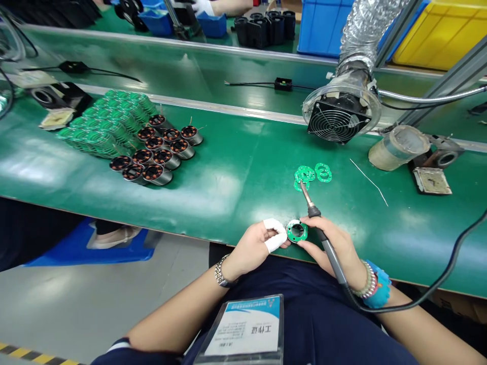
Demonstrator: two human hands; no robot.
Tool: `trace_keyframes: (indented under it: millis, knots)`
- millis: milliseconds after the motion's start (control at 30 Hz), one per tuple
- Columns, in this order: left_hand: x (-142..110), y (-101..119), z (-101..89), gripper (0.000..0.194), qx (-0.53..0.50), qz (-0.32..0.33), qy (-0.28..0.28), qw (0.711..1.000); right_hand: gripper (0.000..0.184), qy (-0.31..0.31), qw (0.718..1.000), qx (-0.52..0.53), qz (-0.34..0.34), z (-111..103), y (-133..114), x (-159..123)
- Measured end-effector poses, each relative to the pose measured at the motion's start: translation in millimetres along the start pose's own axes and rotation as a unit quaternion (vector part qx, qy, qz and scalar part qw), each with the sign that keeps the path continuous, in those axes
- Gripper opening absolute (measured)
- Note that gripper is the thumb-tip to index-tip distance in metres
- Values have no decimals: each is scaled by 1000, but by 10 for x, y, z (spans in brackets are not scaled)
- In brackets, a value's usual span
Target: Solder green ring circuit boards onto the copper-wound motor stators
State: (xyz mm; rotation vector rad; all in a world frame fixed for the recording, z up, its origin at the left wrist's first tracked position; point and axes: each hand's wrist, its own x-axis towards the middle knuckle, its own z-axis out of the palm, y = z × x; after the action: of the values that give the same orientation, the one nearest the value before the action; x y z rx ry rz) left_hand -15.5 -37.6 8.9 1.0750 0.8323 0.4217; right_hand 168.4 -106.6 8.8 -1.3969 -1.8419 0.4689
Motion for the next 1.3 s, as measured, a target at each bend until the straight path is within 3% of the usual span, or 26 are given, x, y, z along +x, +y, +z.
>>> trace_keyframes:
  millis: [467, 667, 767, 1033, 1167, 1233, 1300]
  knots:
    - [25, 22, 70, 18, 77, -3, 27, 997, 35, -13, 1000, 2, -1, -1, 28, -49]
    - [27, 22, 75, 19, 73, -6, 29, 997, 35, -43, 996, 24, -70, -76, 20, 37]
    - [27, 21, 72, 20, 76, -7, 29, 997, 32, -60, 995, 34, -66, -67, 20, 67]
    - [-36, -14, -23, 15, 115, 26, -7, 993, 34, -32, 998, 48, -34, -40, 17, 55]
    - [-61, -1, -51, 17, 131, -4, -30, 991, 34, -32, 997, 57, -30, -35, 24, 50]
    - [-83, 11, -55, 16, 211, 37, -23, 976, 34, -31, 997, 59, -28, -30, 30, 44]
    - [-118, 17, -55, 18, 351, 128, 9, 928, 35, -33, 997, 61, -26, -25, 36, 39]
